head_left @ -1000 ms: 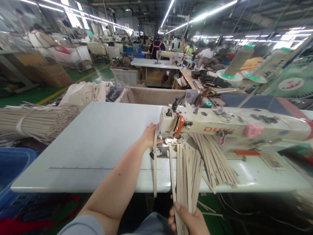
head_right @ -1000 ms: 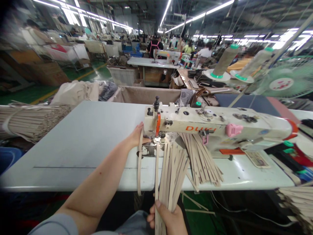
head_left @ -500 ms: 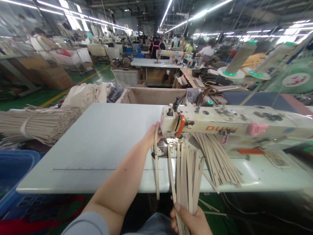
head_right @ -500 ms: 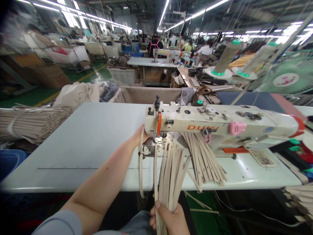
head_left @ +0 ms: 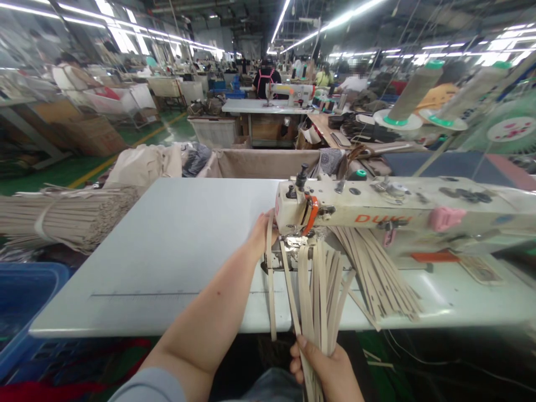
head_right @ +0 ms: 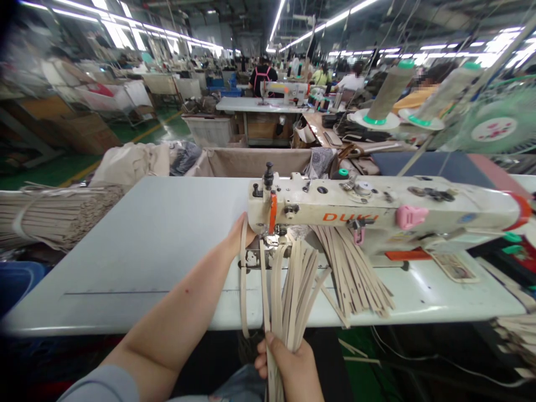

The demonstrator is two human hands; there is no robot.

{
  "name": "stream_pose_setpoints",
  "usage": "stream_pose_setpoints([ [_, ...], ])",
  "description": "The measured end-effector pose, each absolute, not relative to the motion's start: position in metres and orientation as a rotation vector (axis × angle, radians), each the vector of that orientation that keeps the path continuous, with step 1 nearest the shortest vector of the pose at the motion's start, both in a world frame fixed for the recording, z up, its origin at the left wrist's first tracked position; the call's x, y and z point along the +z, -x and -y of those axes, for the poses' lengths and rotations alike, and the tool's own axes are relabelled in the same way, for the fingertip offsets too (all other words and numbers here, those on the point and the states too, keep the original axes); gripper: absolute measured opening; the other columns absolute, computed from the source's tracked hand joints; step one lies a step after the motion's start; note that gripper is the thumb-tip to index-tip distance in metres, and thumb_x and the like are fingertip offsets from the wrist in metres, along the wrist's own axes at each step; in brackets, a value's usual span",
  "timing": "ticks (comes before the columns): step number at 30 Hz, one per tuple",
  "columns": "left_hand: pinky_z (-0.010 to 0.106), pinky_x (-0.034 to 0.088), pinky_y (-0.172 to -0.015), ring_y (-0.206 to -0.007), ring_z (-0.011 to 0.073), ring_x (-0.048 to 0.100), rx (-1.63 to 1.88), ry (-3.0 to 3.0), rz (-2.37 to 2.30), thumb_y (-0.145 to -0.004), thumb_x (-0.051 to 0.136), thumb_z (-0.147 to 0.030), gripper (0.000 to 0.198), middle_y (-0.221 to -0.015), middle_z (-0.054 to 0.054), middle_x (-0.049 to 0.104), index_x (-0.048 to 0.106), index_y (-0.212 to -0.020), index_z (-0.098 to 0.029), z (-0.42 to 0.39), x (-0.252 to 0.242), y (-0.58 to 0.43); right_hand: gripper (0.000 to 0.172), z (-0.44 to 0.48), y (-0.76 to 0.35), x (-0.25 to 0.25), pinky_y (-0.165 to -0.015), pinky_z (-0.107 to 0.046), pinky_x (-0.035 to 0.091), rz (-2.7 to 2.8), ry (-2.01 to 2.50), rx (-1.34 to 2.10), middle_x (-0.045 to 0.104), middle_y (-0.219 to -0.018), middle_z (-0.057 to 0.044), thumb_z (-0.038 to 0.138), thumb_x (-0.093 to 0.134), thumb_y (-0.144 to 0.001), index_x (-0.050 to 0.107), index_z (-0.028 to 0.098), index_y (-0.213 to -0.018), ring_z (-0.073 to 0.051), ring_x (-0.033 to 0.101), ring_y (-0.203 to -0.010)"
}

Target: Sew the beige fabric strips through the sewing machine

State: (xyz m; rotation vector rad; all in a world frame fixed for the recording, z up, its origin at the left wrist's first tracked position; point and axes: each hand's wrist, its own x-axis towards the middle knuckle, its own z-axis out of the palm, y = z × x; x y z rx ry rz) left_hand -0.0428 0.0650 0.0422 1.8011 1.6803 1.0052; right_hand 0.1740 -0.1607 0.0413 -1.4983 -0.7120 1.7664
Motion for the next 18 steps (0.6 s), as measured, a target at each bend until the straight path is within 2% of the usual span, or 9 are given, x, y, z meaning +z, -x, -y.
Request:
stream_pose_setpoints([
  [5,0.057,0.043,-0.123,-0.119,0.0360,0.071,0.995,-1.814,-1.730,-0.080,0.062,-0.006,0.028,-0.126,0.013,0.079,0.080,-0.100,-0.015,-0.0659,0.0406,0.0406,0.056,0.1605,-0.1680,0.0455,-0.050,-0.024,0.047,0.628,1.519,1.737,0.073,-0.052,-0.007,0.065,0.097,-0.059,0.079,0.013,-0.064,-0.014,0.062,-0.046],
  [18,0.053,0.043,-0.124,-0.118,0.0326,0.071,1.024,-1.862,-1.726,-0.086,0.058,-0.006,0.031,-0.119,0.010,0.080,0.080,-0.105,-0.018,-0.0651,0.0396,0.0422,0.056,0.1595,-0.1650,0.0466,-0.051,-0.023,0.049,0.597,1.522,1.733,0.077,-0.059,-0.009,0.064,0.097,-0.058,0.080,0.012,-0.069,-0.014,0.065,-0.049],
])
